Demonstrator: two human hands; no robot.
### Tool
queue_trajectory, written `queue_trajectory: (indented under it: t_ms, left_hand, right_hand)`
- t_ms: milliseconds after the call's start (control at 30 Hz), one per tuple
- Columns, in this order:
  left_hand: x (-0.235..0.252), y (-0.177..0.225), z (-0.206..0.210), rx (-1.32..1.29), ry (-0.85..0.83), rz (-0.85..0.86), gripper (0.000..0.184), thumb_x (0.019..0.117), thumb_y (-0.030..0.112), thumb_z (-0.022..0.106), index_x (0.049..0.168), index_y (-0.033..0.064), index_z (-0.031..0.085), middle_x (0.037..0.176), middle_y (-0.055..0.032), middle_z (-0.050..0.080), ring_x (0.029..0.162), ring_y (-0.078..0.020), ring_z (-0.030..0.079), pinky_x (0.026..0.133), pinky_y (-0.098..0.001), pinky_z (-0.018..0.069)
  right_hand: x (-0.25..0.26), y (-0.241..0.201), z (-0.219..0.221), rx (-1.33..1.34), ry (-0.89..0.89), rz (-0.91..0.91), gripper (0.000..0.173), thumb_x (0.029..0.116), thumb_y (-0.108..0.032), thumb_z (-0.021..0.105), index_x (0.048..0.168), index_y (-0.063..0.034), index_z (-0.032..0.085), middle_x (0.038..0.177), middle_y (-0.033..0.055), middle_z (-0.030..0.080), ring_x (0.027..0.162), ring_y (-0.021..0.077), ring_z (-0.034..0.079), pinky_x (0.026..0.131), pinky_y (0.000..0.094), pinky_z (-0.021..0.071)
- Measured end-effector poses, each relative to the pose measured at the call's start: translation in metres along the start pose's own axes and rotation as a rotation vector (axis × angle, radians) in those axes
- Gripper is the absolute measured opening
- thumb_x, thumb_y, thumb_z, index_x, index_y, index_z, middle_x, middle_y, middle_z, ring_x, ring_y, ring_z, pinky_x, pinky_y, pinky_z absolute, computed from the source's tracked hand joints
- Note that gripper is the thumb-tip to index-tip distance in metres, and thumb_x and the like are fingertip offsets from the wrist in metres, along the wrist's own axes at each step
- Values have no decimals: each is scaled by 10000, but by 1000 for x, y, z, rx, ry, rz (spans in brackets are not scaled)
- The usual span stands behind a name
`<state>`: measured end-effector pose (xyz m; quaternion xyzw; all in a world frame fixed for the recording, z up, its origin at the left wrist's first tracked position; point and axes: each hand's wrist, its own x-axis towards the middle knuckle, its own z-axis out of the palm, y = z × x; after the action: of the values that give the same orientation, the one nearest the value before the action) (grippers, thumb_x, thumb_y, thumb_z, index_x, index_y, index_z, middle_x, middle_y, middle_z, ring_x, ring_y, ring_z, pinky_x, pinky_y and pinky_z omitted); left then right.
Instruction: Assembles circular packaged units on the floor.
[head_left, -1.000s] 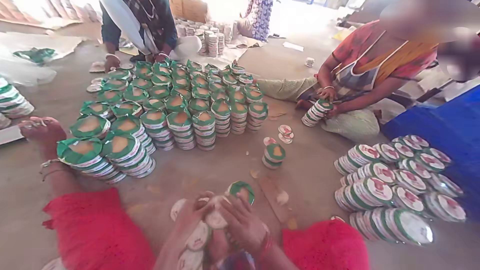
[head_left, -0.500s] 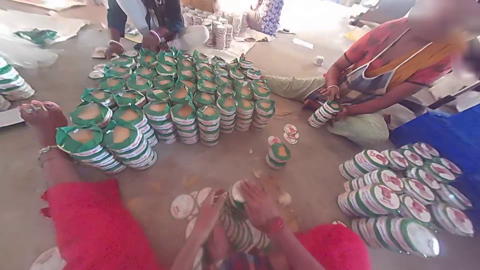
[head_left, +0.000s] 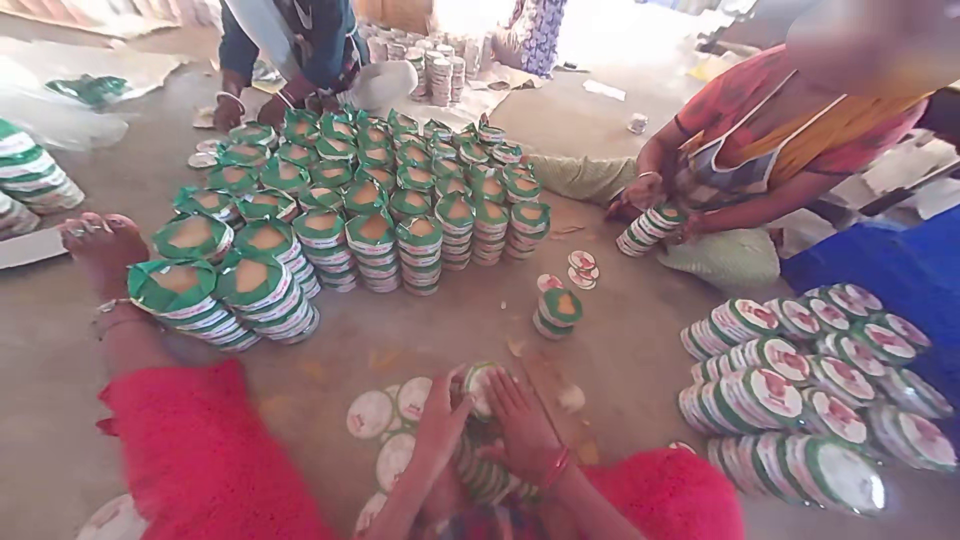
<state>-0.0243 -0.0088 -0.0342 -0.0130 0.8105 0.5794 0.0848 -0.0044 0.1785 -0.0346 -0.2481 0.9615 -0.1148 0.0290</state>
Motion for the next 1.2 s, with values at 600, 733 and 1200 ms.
queue_trajectory:
  t_ms: [600, 733, 1200]
  left_hand:
    - [1, 23, -6, 569, -174, 76, 566, 1025, 264, 524, 1578, 222, 409, 1521, -225, 443, 1357, -461, 447, 1060, -644, 394]
    - [-1, 32, 1, 586, -110, 129, 1093, 777, 571, 805, 1617, 110, 279, 1612, -244, 325, 1463, -475, 323, 1161, -661, 276]
    - [-24, 57, 24, 389, 190, 514, 1372, 472, 492, 955, 1530, -101, 315, 1411, -216, 591, 1303, -434, 552, 1175, -624, 313]
  right_hand:
    - [-5, 13, -26, 682, 234, 156, 773, 1028, -397, 469, 1590, 68, 214, 1641, 207, 322, 1522, 273, 334, 1253, 422, 282]
    - [-19, 19, -5, 1019, 531, 253, 837, 1054, -481, 395, 1589, 103, 122, 1653, 252, 256, 1548, 267, 273, 1271, 403, 257]
    - [5, -11, -52, 2156, 212, 371, 798, 1000, -719, 157, 1520, -184, 442, 1318, 125, 662, 1177, 265, 661, 968, 476, 566]
